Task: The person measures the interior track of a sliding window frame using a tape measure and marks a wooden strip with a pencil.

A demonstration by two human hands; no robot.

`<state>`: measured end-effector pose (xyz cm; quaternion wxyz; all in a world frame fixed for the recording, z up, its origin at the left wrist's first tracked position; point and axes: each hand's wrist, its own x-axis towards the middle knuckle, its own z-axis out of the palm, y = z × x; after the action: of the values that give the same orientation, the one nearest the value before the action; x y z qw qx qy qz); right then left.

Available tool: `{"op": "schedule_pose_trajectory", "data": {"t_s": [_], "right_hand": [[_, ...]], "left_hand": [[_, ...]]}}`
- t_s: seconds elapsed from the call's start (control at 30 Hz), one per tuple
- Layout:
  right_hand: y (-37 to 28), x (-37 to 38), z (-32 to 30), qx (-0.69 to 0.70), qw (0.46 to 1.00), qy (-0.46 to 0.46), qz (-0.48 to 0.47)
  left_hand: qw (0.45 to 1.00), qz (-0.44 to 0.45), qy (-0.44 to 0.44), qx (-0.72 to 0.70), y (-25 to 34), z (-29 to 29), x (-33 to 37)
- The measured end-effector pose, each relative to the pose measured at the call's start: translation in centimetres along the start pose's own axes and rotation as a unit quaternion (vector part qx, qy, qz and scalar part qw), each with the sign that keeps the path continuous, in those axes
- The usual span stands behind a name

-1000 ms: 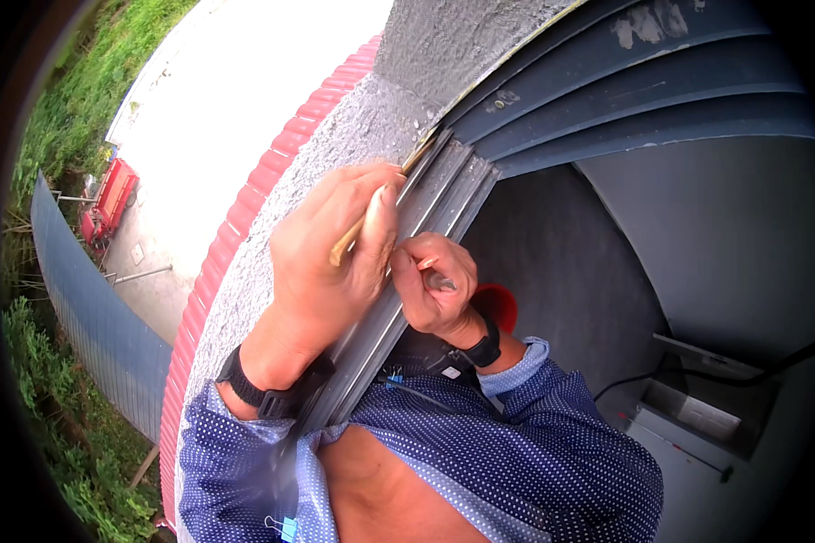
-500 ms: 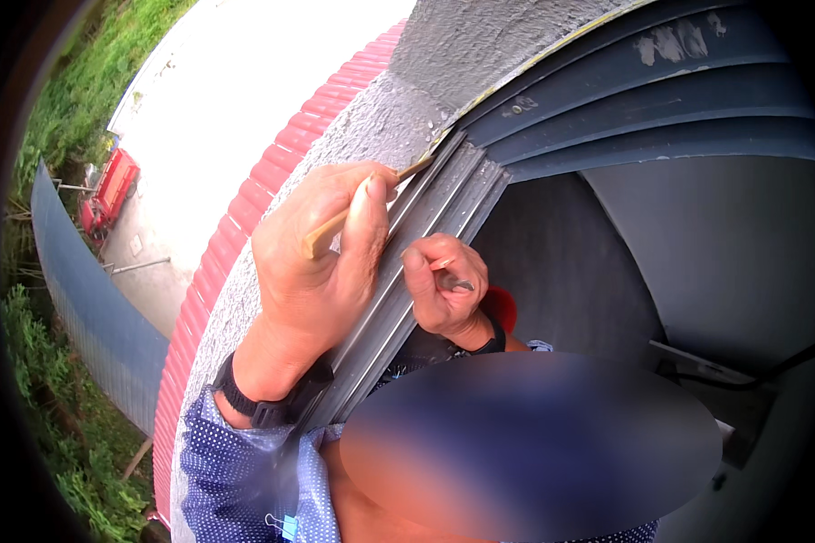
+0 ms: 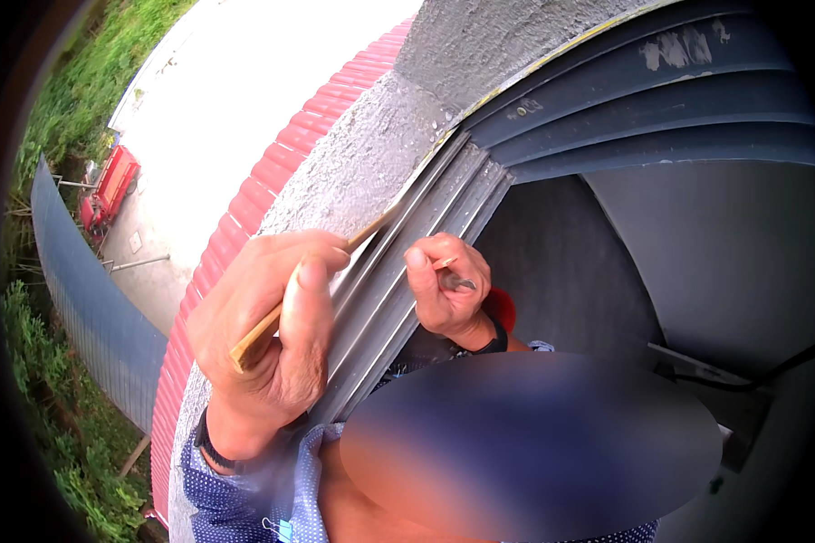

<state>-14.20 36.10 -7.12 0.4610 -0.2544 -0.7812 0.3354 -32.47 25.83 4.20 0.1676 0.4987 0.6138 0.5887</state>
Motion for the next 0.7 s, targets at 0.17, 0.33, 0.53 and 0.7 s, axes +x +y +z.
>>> {"op": "schedule_pose_trajectory", "data": {"t_s": [0.17, 0.33, 0.53, 0.7], "right_hand": [[-0.4, 0.0, -0.4, 0.004, 1.000, -0.018, 0.010], [-0.2, 0.0, -0.2, 0.002, 1.000, 0.006, -0.001], [-0.5, 0.6, 0.0, 0.018, 0.999, 0.024, -0.026], [-0.9, 1.1, -0.2, 0.017, 0.998, 0.045, -0.037]], "left_hand": [[0.998, 0.064, -0.013, 0.026, -0.7, 0.9, 0.0], [0.997, 0.046, -0.045, 0.043, 1.0, -0.1, -0.8], [0.997, 0.016, -0.039, 0.063, 0.4, 0.4, -4.7], [0.969, 0.072, -0.135, 0.193, 2.1, -0.8, -6.4]]}}
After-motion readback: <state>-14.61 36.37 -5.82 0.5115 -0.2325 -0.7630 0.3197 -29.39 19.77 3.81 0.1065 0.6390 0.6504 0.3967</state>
